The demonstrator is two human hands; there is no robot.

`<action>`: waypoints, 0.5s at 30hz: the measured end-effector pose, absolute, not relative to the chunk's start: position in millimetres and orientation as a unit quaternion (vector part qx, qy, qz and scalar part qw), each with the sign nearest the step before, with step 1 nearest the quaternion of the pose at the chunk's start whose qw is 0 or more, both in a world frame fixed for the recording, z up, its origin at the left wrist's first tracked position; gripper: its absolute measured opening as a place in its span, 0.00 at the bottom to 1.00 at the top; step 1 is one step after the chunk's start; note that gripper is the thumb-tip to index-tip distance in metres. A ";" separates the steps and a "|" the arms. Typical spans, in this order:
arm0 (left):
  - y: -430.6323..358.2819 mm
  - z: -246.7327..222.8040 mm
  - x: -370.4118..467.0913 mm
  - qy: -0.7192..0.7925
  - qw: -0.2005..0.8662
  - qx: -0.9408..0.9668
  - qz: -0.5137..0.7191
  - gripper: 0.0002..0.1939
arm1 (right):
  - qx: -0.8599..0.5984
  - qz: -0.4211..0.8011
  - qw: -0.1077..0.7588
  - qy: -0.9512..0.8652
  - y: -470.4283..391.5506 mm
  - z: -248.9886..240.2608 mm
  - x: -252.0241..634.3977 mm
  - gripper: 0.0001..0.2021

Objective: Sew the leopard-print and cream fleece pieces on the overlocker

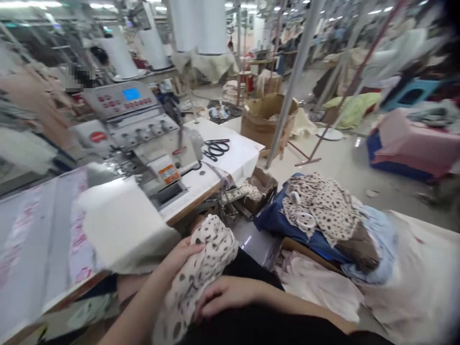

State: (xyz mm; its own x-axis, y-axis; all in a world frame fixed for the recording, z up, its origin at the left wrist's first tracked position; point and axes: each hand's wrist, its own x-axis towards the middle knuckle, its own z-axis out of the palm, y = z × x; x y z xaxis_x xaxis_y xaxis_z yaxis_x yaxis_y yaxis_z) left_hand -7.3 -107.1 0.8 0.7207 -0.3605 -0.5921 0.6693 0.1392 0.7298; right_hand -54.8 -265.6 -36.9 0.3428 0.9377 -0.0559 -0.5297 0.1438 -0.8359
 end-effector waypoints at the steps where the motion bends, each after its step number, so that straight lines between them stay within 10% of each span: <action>1: -98.5 3.6 -10.2 0.110 0.742 0.561 -0.349 0.19 | -0.414 0.503 0.736 -0.185 -279.5 -42.4 -55.2 0.14; 9: -84.6 40.4 -30.7 -0.218 0.618 0.675 -0.339 0.10 | -0.475 0.276 0.827 0.121 -328.1 -80.6 -35.4 0.15; 15: -103.8 60.0 -41.6 -0.372 0.517 0.713 -0.293 0.08 | -0.426 0.463 0.765 0.137 -314.2 -99.9 -29.4 0.30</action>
